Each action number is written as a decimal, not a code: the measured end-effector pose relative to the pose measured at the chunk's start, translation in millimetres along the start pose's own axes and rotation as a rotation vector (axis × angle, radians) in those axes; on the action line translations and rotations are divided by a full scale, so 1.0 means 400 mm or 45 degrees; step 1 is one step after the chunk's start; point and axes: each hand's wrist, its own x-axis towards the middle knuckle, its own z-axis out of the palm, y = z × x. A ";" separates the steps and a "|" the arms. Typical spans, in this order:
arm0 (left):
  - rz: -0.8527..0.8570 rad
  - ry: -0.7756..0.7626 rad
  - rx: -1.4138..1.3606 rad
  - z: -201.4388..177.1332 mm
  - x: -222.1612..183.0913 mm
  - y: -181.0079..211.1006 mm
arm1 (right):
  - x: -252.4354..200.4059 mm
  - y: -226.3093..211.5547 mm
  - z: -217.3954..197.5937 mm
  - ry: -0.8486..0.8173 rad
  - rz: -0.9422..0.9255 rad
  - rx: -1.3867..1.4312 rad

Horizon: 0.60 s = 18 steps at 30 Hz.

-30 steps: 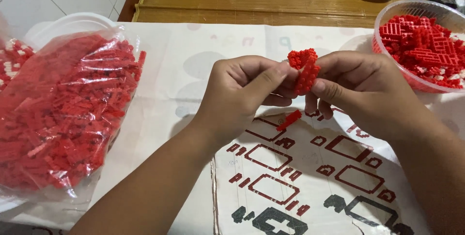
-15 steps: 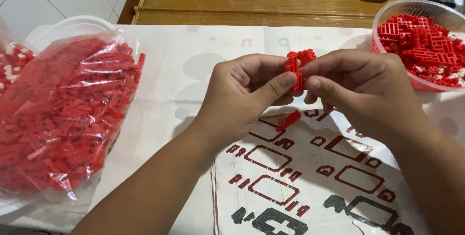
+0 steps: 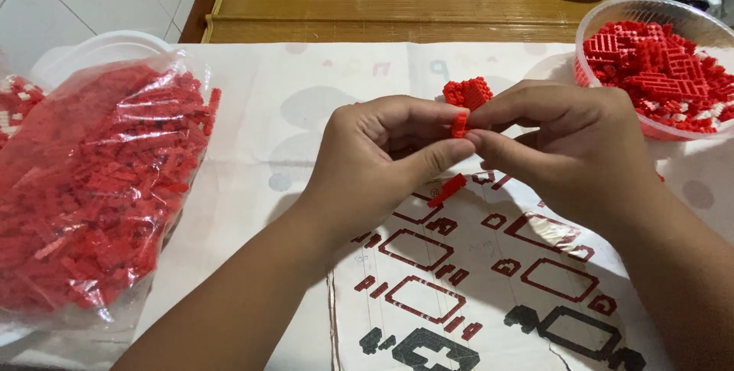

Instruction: Assembling small red interlocking toy blocks into a larger structure on a table.

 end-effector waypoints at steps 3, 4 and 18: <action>0.189 0.017 0.216 0.008 -0.001 -0.020 | -0.008 -0.018 0.017 0.051 -0.051 -0.151; 0.190 0.016 0.216 0.012 -0.004 -0.024 | -0.009 -0.019 0.020 0.053 -0.050 -0.152; 0.013 0.153 0.155 0.002 0.007 -0.021 | 0.013 0.037 -0.003 -0.013 0.318 0.473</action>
